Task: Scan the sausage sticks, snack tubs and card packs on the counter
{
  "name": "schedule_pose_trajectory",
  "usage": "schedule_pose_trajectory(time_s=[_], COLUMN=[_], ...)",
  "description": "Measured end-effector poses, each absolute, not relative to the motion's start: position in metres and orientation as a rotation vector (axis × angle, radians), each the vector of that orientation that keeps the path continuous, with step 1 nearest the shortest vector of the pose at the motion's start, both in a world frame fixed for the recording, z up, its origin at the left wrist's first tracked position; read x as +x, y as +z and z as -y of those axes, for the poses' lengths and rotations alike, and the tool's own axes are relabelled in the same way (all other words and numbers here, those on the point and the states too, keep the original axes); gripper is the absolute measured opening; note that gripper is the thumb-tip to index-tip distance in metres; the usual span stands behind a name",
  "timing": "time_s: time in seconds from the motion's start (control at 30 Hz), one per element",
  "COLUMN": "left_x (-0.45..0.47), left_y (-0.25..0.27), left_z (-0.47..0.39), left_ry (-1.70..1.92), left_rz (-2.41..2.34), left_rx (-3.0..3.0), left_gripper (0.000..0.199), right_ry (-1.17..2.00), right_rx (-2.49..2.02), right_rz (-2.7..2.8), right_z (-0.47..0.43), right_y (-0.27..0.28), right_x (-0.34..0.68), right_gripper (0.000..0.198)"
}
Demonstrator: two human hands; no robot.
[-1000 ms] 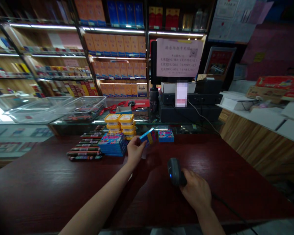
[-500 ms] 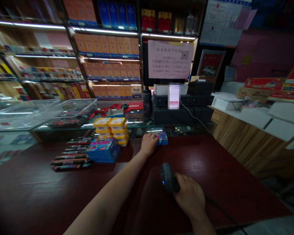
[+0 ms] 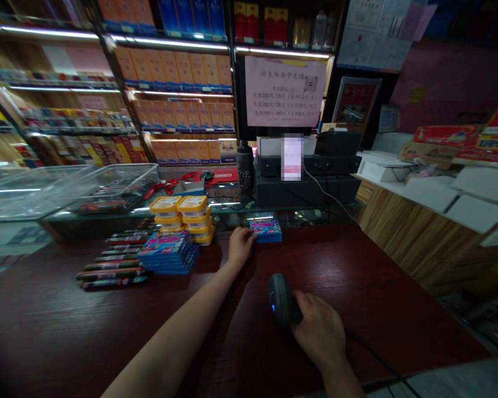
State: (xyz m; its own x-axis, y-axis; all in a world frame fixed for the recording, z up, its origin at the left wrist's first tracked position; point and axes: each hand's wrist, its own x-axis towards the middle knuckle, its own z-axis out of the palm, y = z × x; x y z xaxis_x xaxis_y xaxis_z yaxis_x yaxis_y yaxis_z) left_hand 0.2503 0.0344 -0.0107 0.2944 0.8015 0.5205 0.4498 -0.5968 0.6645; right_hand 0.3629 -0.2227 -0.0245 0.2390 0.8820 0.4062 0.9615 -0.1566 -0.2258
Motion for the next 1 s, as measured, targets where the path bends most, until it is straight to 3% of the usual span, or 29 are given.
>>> schedule_pose_trajectory(time_s=[0.3, 0.5, 0.7, 1.0], left_x=[0.263, 0.242, 0.176, 0.089], left_y=[-0.001, -0.003, 0.008, 0.024], left_z=[-0.031, -0.021, 0.010, 0.039], left_ry=[1.082, 1.044, 1.070, 1.409], left_rz=[-1.256, -1.128, -1.113, -1.881], left_rx=[2.220, 2.349, 2.554, 2.472], left_gripper=[0.019, 0.038, 0.029, 0.049], right_ry=[-0.206, -0.253, -0.309, -0.399], right_rx=[-2.099, -2.067, -2.068, -2.074], right_rz=[1.683, 1.707, 1.706, 1.712], right_z=[0.221, 0.223, 0.227, 0.232], right_y=[-0.027, -0.028, -0.031, -0.029], right_x=[0.364, 0.366, 0.364, 0.359], right_gripper=[0.031, 0.031, 0.027, 0.028])
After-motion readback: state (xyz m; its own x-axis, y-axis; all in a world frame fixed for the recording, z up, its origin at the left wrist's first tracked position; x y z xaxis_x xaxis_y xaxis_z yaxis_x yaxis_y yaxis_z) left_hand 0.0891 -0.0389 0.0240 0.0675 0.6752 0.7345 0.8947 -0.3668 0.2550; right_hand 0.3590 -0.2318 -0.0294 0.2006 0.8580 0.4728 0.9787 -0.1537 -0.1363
